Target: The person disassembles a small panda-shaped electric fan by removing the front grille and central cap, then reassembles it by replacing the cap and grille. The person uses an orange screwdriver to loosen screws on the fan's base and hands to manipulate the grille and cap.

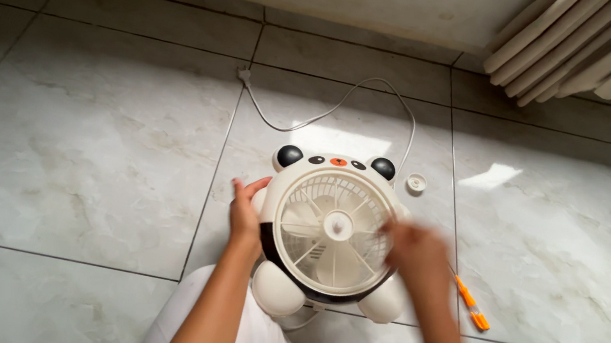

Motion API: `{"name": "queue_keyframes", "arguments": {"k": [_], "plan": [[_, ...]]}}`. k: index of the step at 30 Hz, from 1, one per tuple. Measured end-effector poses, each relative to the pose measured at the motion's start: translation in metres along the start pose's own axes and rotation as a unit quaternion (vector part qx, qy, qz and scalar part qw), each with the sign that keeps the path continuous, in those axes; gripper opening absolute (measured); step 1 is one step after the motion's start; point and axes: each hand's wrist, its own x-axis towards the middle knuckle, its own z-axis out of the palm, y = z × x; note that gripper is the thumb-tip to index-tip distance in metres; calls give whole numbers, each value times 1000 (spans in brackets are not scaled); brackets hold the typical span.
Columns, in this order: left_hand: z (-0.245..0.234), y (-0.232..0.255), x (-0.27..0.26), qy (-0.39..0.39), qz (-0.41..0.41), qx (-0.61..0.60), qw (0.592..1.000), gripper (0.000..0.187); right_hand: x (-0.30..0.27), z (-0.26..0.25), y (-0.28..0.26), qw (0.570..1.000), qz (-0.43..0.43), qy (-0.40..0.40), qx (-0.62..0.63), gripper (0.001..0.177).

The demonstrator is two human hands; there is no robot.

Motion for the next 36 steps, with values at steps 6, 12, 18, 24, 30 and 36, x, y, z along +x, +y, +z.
{"name": "queue_keyframes", "arguments": {"k": [6,12,18,24,30,36], "plan": [[10,11,-7,-36,-131,-141,981,54,140,17,76,999,-6,6,-43,37],[20,26,-12,-34,-199,-185,962,48,185,102,139,957,-198,-20,-213,66],[18,22,-11,-40,-163,-172,971,51,170,107,164,969,-157,13,-190,52],[19,20,-25,-34,-121,-104,987,62,105,44,129,887,191,-144,395,40],[21,26,-59,-121,-95,-24,988,78,41,28,68,889,290,-171,311,65],[7,56,-85,-172,113,148,967,84,46,-26,41,935,70,-237,254,80]]}}
